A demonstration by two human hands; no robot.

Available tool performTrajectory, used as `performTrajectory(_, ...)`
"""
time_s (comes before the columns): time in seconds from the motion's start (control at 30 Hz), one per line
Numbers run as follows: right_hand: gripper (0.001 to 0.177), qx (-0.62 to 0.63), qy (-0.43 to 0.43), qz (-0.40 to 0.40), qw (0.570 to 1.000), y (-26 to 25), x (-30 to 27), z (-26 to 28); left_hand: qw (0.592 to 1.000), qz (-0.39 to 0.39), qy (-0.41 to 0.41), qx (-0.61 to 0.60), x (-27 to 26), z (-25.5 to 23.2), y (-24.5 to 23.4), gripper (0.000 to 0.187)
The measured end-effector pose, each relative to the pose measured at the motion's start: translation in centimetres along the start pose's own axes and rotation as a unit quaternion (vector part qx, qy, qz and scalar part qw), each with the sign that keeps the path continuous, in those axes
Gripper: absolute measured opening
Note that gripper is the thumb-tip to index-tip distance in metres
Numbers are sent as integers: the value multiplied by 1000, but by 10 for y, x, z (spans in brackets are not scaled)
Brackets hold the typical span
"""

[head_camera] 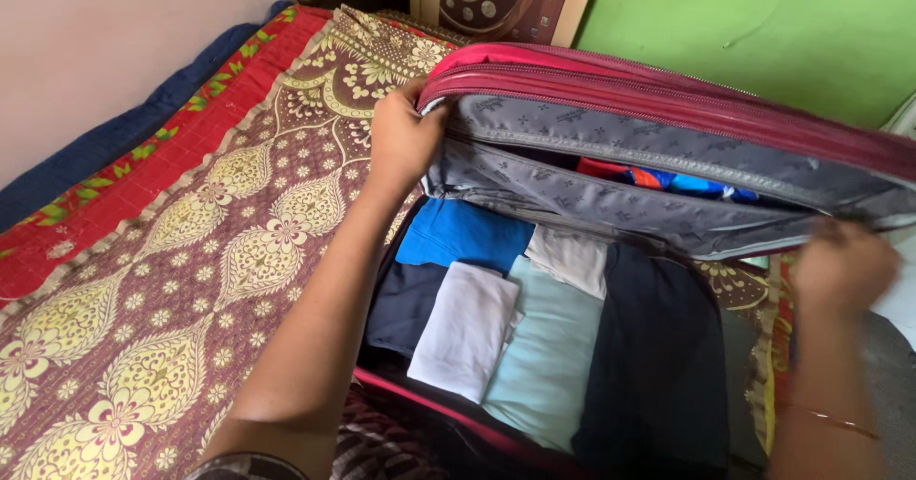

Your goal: The person packs clothing items into a suitcase by placing folded shirts and pants into the main compartment and smaller items into the lid pocket.

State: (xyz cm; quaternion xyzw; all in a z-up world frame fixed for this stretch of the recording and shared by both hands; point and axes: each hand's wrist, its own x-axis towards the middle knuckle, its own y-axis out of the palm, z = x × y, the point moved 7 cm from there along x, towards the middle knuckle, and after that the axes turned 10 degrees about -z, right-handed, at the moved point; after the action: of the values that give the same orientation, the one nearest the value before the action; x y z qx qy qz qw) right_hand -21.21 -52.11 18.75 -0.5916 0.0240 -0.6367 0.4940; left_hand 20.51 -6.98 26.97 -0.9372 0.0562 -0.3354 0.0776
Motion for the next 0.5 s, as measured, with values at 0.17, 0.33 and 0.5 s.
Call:
performTrajectory(0.17,33,151,-71,-147,975,-29,-31,48,1000,-11,6,6,-3,8,6,29)
performTrajectory(0.33,46,147,-422,-158,881,-110,-104,264,998,-17,38,-42,3,-2,-4,28)
performTrajectory(0.5,21,237,-305,16,922,-92,-126,281,941,-164,273,113,-13,-85,-23,67)
